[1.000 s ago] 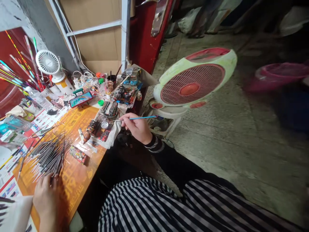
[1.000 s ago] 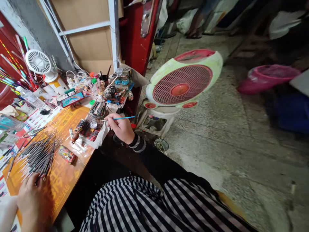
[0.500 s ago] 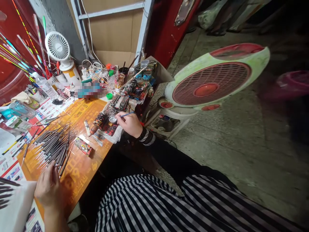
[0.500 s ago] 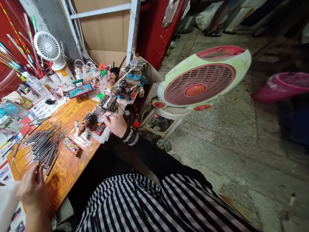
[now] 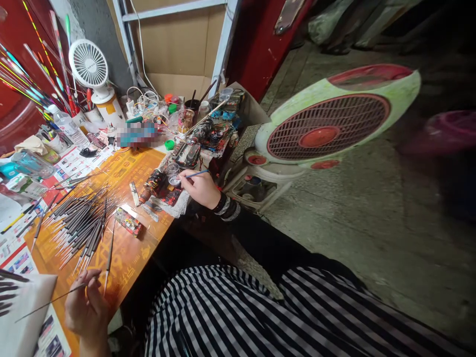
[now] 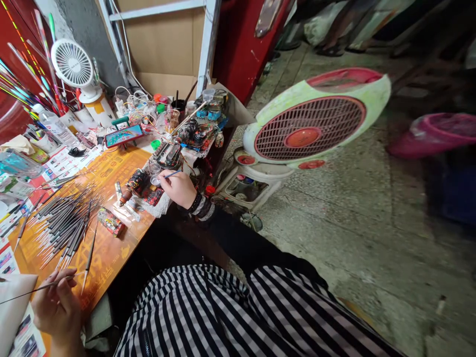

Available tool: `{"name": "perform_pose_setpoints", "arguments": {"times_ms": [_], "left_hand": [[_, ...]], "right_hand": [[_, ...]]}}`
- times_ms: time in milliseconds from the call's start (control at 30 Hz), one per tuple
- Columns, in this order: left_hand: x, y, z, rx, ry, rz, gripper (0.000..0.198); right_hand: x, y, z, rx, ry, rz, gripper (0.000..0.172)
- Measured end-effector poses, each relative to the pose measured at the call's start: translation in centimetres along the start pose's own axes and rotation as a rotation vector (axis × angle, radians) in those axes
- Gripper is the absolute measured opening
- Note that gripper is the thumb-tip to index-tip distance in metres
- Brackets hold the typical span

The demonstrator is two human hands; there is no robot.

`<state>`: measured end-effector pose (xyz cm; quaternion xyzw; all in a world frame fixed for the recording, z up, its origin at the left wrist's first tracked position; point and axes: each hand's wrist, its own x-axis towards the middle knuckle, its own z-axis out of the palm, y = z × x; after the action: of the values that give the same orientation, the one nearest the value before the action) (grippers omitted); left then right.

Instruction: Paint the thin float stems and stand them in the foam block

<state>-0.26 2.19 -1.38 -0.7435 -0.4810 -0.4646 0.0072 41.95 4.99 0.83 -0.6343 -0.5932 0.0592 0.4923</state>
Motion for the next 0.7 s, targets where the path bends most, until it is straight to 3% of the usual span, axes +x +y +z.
{"name": "perform_pose_setpoints", "arguments": {"times_ms": [133, 267, 467, 533, 700], "left_hand": [[0.5, 0.3, 0.0, 0.025, -0.031, 0.131, 0.035], [1.7, 2.0, -0.4, -0.013, -0.194, 0.280, 0.022], [2.4, 3.1, -0.7, 0.003, -0.398, 0.447, 0.024], [2.3, 2.7, -0.6, 0.040, -0.435, 0.454, 0.019], [2.0, 0.8, -0.9, 0.127, -0.392, 0.335, 0.014]], "right_hand": [[-0.2, -0.3, -0.4, 0.043, 0.004, 0.039, 0.026], [-0.6, -0.7, -1.2, 0.125, 0.026, 0.099, 0.030], [-0.9, -0.9, -2.1, 0.225, 0.034, 0.161, 0.036], [-1.1, -1.0, -2.3, 0.252, 0.031, 0.181, 0.037], [-1.3, -0.8, -2.6, 0.271, 0.042, 0.208, 0.038]]}}
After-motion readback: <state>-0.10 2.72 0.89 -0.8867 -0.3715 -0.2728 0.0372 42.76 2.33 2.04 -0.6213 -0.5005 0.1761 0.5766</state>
